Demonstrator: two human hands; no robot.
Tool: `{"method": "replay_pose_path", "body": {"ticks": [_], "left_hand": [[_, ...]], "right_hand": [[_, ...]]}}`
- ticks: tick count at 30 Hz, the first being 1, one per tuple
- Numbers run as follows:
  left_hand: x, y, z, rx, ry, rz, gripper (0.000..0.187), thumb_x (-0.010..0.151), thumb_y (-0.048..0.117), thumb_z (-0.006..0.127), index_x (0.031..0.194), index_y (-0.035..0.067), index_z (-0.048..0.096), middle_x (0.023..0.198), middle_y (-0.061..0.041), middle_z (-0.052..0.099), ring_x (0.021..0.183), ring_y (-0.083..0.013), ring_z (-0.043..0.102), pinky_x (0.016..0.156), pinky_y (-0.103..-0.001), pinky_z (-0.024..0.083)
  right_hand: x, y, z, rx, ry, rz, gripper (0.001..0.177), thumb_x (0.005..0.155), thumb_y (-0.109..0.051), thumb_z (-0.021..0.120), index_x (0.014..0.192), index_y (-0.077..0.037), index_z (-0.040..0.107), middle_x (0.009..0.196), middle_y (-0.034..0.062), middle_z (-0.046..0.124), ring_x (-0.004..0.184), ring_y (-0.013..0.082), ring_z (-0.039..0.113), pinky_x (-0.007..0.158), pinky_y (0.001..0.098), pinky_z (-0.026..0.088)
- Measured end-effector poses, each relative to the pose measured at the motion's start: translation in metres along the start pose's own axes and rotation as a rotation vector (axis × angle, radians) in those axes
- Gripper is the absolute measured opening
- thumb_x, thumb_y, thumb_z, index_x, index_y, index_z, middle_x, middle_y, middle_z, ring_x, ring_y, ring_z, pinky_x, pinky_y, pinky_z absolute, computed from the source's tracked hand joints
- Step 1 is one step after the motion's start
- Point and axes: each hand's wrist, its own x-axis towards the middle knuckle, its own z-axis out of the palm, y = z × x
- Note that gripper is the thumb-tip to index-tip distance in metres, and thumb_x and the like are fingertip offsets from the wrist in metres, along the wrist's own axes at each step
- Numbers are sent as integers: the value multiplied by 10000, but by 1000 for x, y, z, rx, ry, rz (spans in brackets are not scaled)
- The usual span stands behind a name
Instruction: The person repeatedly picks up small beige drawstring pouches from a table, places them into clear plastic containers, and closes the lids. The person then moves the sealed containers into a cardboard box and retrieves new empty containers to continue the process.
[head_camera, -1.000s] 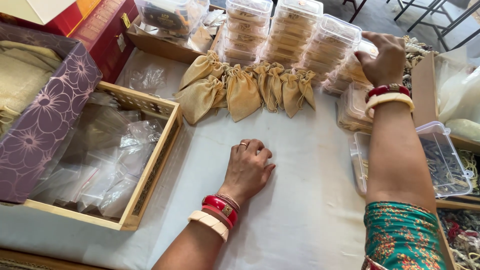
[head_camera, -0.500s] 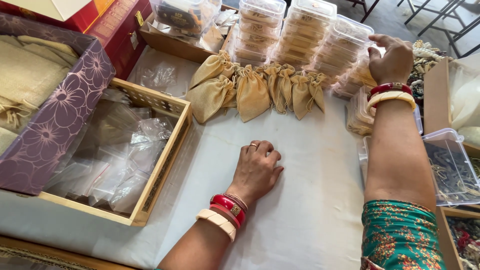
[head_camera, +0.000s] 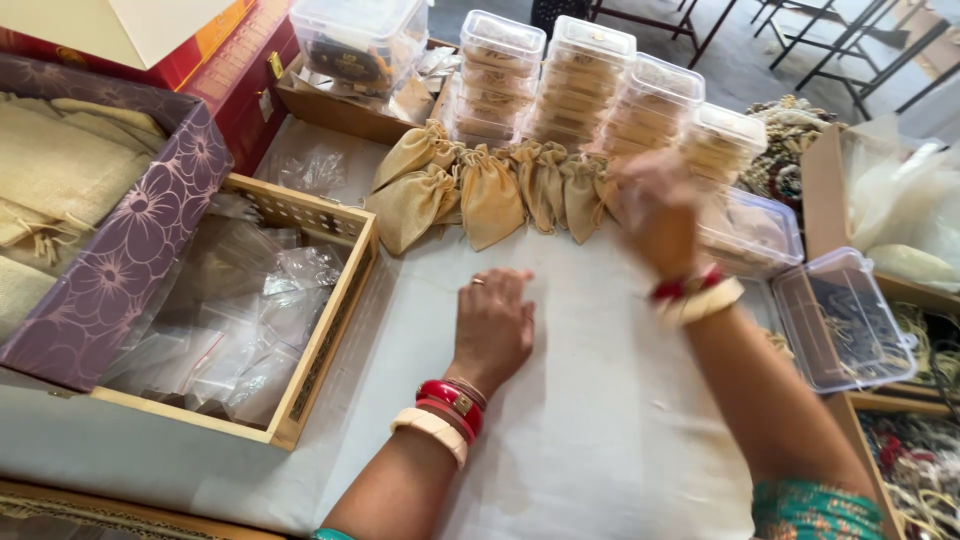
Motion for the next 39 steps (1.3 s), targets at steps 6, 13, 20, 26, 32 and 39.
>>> {"method": "replay_pose_path", "body": {"ticks": [6,13,20,26,32,39], "left_hand": [[5,-33,9,-157,319,-208,370,857,120,721,1203,52,608,1108,-121,623,1053,-328,582,942,-451,446],[4,-65,3,-276,464,-422,162,896,147,723,1023,56,677,1009,-96,614,902,-248,611,831,-379,519],[-9,-58,-14,-111,468,-289,231,981,260,705,854,67,708,884,-90,656,819,-283,633,743,-415,512],[-19,-40,13,174,517,53,115,1009,149,606,1037,147,718,1050,-64,673,1059,-278,617,1004,-458,500],[-50,18,-101,435,380,193,146,880,241,671,969,130,701,1022,-73,687,989,-247,662,864,-414,534],[-135,-54,-289,844,459,57,168,1012,307,667,947,157,708,791,3,714,731,-154,685,679,-325,573]], "right_hand": [[-122,-121,19,-10,-713,5,818,836,-454,737,1477,-27,462,1508,224,492,1442,369,402,1164,481,324],[-148,-179,-8,304,-1010,-231,898,972,-643,477,1595,-14,329,1675,231,276,1581,362,140,1245,549,42],[-158,-179,-23,1243,-980,0,504,966,-446,675,1159,14,749,1080,170,787,985,286,774,930,439,609],[-168,-82,13,946,-262,593,424,1158,-297,438,1029,17,692,928,112,724,757,163,659,690,306,550],[-198,2,58,918,-186,516,434,1226,-318,374,1121,37,600,999,94,645,833,161,615,749,288,529],[-210,-27,61,654,-286,373,555,1175,-454,322,1070,-10,638,884,97,658,851,142,657,787,277,547]]}}
